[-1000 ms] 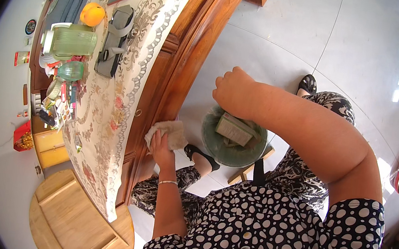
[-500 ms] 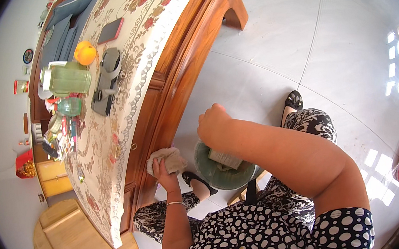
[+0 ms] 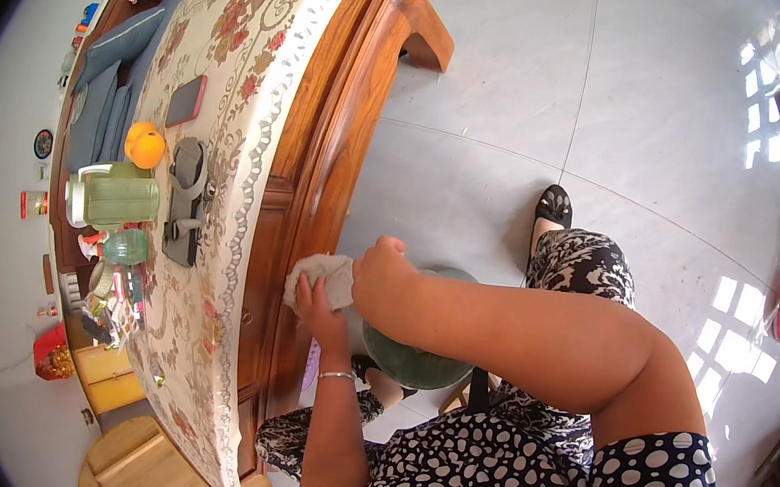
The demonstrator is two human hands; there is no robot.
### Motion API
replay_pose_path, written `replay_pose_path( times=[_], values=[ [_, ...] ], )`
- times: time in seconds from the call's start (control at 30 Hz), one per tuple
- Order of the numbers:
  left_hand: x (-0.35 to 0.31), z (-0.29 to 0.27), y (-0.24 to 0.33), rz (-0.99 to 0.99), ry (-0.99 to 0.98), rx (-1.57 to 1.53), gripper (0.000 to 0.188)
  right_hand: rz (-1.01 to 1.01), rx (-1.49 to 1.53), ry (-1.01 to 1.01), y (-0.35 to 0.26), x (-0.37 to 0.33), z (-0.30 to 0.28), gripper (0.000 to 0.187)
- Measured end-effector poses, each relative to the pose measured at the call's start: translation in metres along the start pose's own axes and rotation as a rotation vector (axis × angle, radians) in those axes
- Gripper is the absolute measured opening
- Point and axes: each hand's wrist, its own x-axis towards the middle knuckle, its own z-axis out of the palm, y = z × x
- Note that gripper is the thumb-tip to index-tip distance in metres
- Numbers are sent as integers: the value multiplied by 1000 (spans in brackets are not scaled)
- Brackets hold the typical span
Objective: The person wipes the wooden edges and legs of a table using a cloth. The person moves around the table to clean different sections of the frame and legs.
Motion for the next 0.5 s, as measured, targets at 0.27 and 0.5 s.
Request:
replay_pose_path(
  times=[0.27, 0.5],
  values=[
    [76, 28, 41, 118, -4, -99, 46, 46, -56, 208, -3, -18, 10, 38],
    [152, 60, 78, 229, -96, 69, 45, 14, 9, 147, 6, -38, -3, 42]
  ],
)
